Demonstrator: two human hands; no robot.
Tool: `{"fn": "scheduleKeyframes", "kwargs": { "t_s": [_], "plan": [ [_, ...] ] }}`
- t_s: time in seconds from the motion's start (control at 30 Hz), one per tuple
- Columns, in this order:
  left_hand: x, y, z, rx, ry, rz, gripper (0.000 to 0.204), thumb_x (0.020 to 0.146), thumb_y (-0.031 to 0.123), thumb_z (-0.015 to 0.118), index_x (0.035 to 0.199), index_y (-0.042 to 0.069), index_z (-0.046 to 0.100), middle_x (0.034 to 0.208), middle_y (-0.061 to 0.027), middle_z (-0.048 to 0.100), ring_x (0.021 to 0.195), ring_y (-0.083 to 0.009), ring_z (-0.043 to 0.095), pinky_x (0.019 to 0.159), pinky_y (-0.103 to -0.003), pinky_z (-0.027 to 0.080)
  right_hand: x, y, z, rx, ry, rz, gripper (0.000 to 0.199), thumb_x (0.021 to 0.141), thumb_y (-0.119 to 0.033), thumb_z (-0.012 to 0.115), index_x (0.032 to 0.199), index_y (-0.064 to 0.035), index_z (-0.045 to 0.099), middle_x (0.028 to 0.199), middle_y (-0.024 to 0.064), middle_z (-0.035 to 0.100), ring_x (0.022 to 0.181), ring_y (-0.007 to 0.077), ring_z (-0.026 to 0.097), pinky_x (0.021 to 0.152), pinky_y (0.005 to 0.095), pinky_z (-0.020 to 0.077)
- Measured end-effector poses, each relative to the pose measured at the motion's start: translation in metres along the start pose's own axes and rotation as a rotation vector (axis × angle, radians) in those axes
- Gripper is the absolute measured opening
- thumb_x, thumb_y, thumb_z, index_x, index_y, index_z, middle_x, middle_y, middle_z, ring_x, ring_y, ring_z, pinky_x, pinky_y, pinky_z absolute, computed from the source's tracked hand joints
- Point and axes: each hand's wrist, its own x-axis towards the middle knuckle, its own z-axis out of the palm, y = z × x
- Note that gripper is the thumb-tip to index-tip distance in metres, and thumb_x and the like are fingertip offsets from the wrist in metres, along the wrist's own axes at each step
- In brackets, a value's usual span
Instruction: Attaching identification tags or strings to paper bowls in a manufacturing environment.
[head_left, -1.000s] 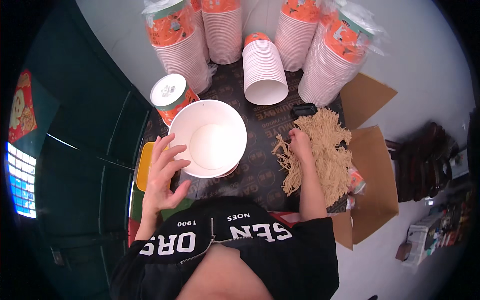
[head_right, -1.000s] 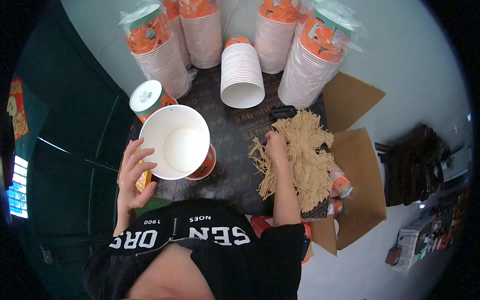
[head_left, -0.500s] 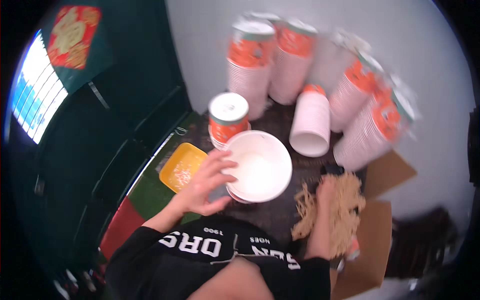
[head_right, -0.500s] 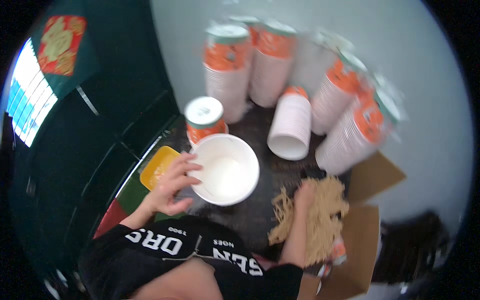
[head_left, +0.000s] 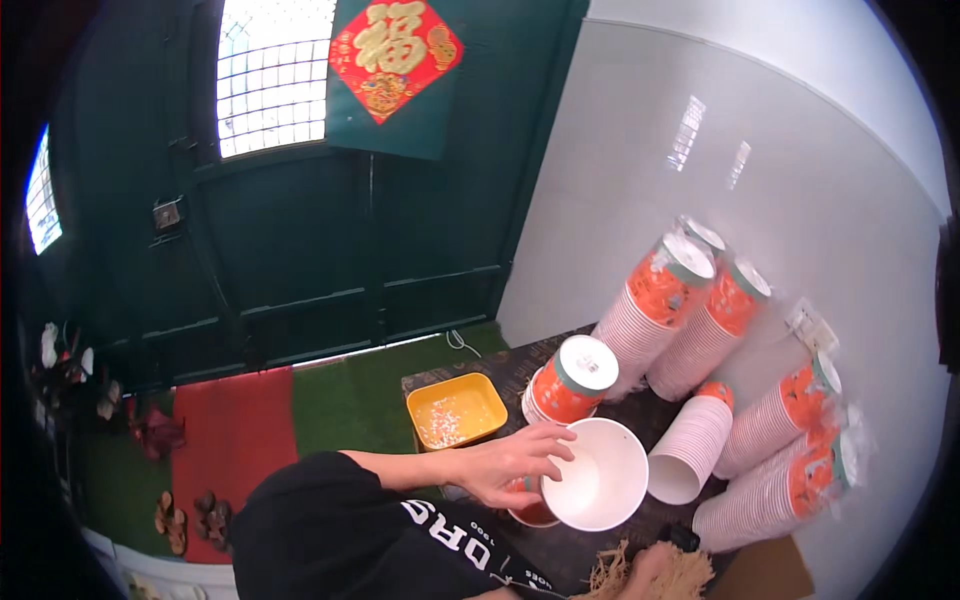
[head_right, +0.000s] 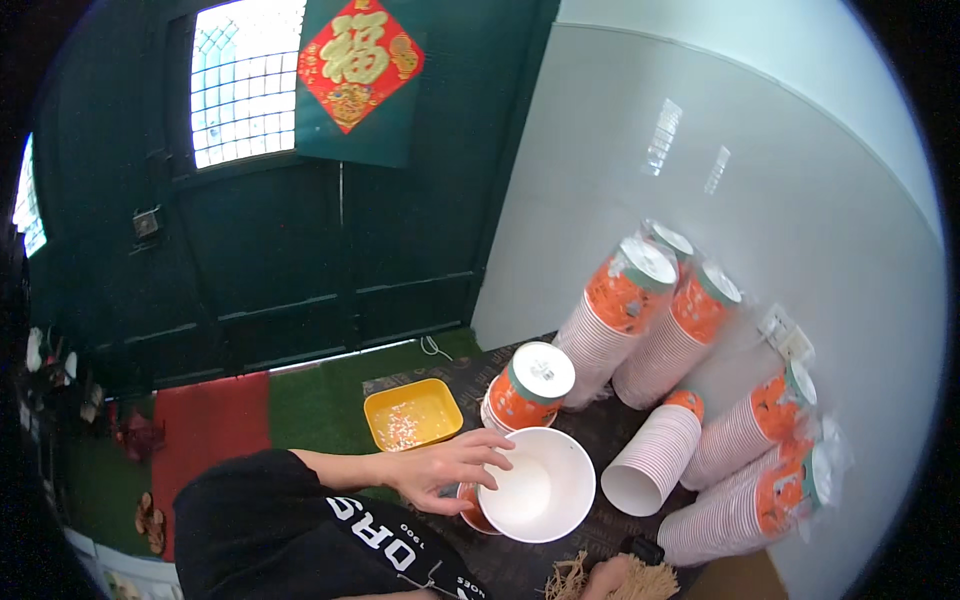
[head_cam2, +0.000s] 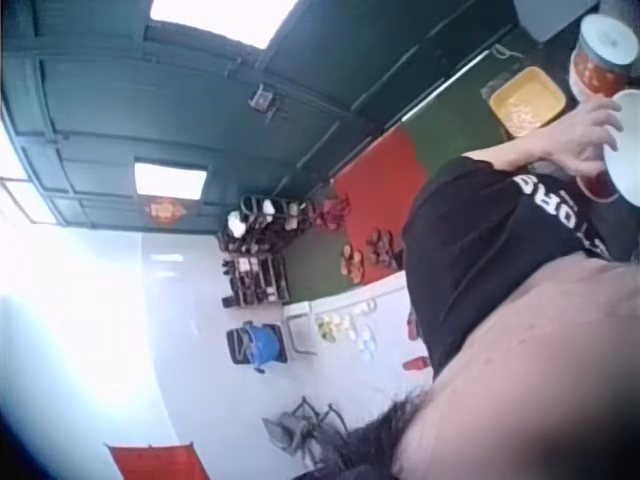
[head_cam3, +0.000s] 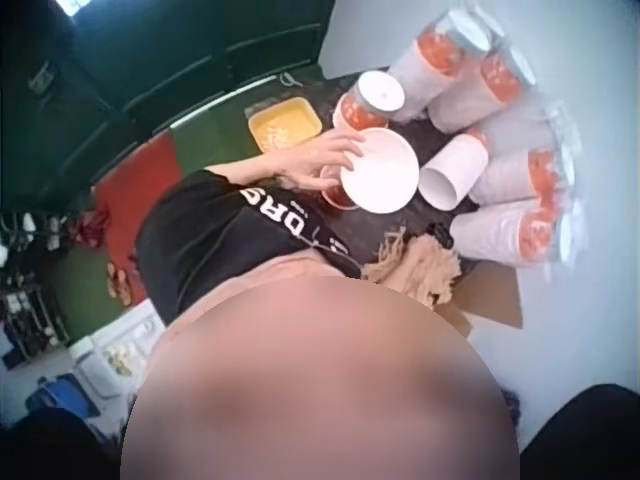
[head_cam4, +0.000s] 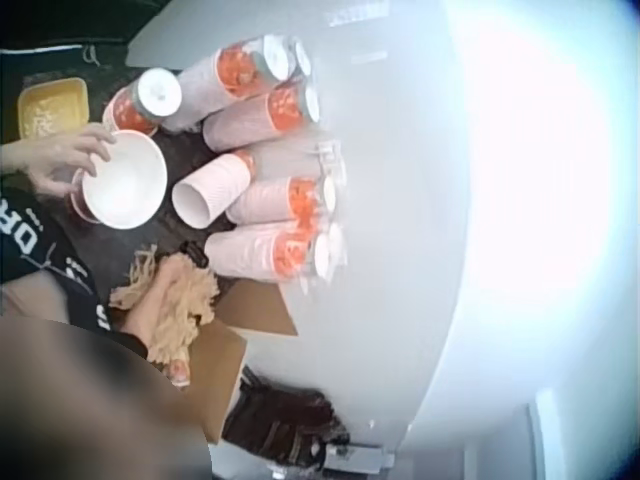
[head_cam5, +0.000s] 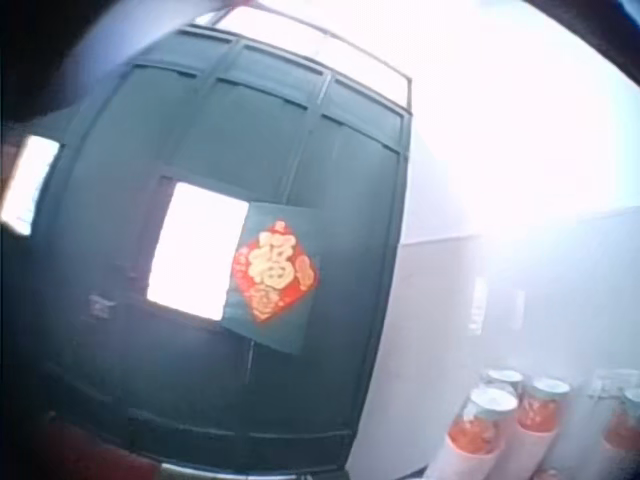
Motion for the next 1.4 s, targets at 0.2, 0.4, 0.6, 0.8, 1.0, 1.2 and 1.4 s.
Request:
{"fn": "scheduleKeyframes", "kwargs": {
  "t_s": [0.2, 0.4, 0.6, 0.8, 1.0, 1.2, 1.4],
  "plan": [
    [0.0, -0.004, 0.009, -0.066, -0.051, 0.042, 0.035, 0.08, 0.019, 0.066, 0.111, 0.002, 0.061, 0.131, -0.0203, 0.05, 0.141, -0.0426, 0.031, 0.113, -0.059, 0.026, 0.062, 0.149, 0.131, 0.249, 0.555, -0.205, 0.026, 0.094, -0.014, 0.05, 0.106, 0.0049, 0.064, 0.102, 0.0292, 0.066, 0.097, 0.0484, 0.063, 0.085, 0.0503, 0.0512],
    [0.008, 0.01, 0.002, -0.014, -0.07, 0.042, 0.029, 0.075, 0.011, 0.07, 0.102, 0.003, 0.062, 0.125, -0.0183, 0.052, 0.133, -0.0432, 0.04, 0.109, -0.057, 0.034, 0.008, 0.085, 0.036, 0.468, 0.202, -0.144, 0.024, 0.089, -0.015, 0.051, 0.09, 0.0058, 0.064, 0.087, 0.0328, 0.063, 0.084, 0.0453, 0.064, 0.072, 0.0527, 0.048],
    [0.013, 0.013, -0.007, 0.049, -0.111, -0.058, 0.035, 0.068, 0.01, 0.07, 0.101, 0.002, 0.065, 0.124, -0.0182, 0.056, 0.13, -0.0442, 0.044, 0.106, -0.057, 0.037, -0.016, -0.004, -0.075, 0.495, 0.219, -0.321, 0.012, 0.088, -0.007, 0.048, 0.089, 0.0009, 0.057, 0.093, 0.0261, 0.06, 0.093, 0.0465, 0.056, 0.078, 0.051, 0.0454],
    [0.017, 0.014, -0.01, 0.042, -0.137, -0.14, 0.037, 0.065, 0.008, 0.069, 0.102, 0.004, 0.066, 0.127, -0.0173, 0.058, 0.133, -0.0448, 0.042, 0.105, -0.054, 0.039, -0.036, -0.025, -0.154, 0.693, 0.477, -0.35, 0.014, 0.096, -0.011, 0.048, 0.091, 0.0016, 0.054, 0.088, 0.0228, 0.057, 0.086, 0.0423, 0.056, 0.078, 0.0459, 0.0448],
    [0.016, 0.014, -0.004, 0.071, -0.14, -0.101, 0.037, 0.065, 0.008, 0.068, 0.102, 0.004, 0.066, 0.127, -0.017, 0.058, 0.133, -0.0452, 0.043, 0.105, -0.056, 0.038, -0.041, -0.008, -0.222, 0.88, 0.565, -0.209, 0.016, 0.097, -0.013, 0.053, 0.097, 0.0024, 0.058, 0.091, 0.0202, 0.062, 0.083, 0.0319, 0.061, 0.078, 0.0399, 0.0476],
    [0.02, 0.016, 0.0, 0.074, -0.135, -0.09, 0.035, 0.065, 0.009, 0.068, 0.1, 0.004, 0.066, 0.126, -0.0171, 0.059, 0.133, -0.0444, 0.043, 0.108, -0.058, 0.036, -0.09, -0.042, -0.291, 1.275, 0.909, -0.787, 0.008, 0.101, -0.005, 0.05, 0.095, -0.0002, 0.052, 0.098, 0.009, 0.06, 0.073, 0.0131, 0.053, 0.072, 0.0261, 0.0469],
    [0.03, 0.019, 0.001, 0.132, -0.101, -0.051, 0.03, 0.068, -0.001, 0.068, 0.097, 0.004, 0.065, 0.123, -0.0158, 0.06, 0.132, -0.0434, 0.045, 0.107, -0.056, 0.038, -0.162, -0.079, -0.296, 1.505, 0.626, -1.114, 0.017, 0.098, -0.011, 0.061, 0.104, -0.0012, 0.048, 0.072, 0.0073, 0.051, 0.058, 0.0112, 0.046, 0.05, 0.0218, 0.0372]
  ]
}}
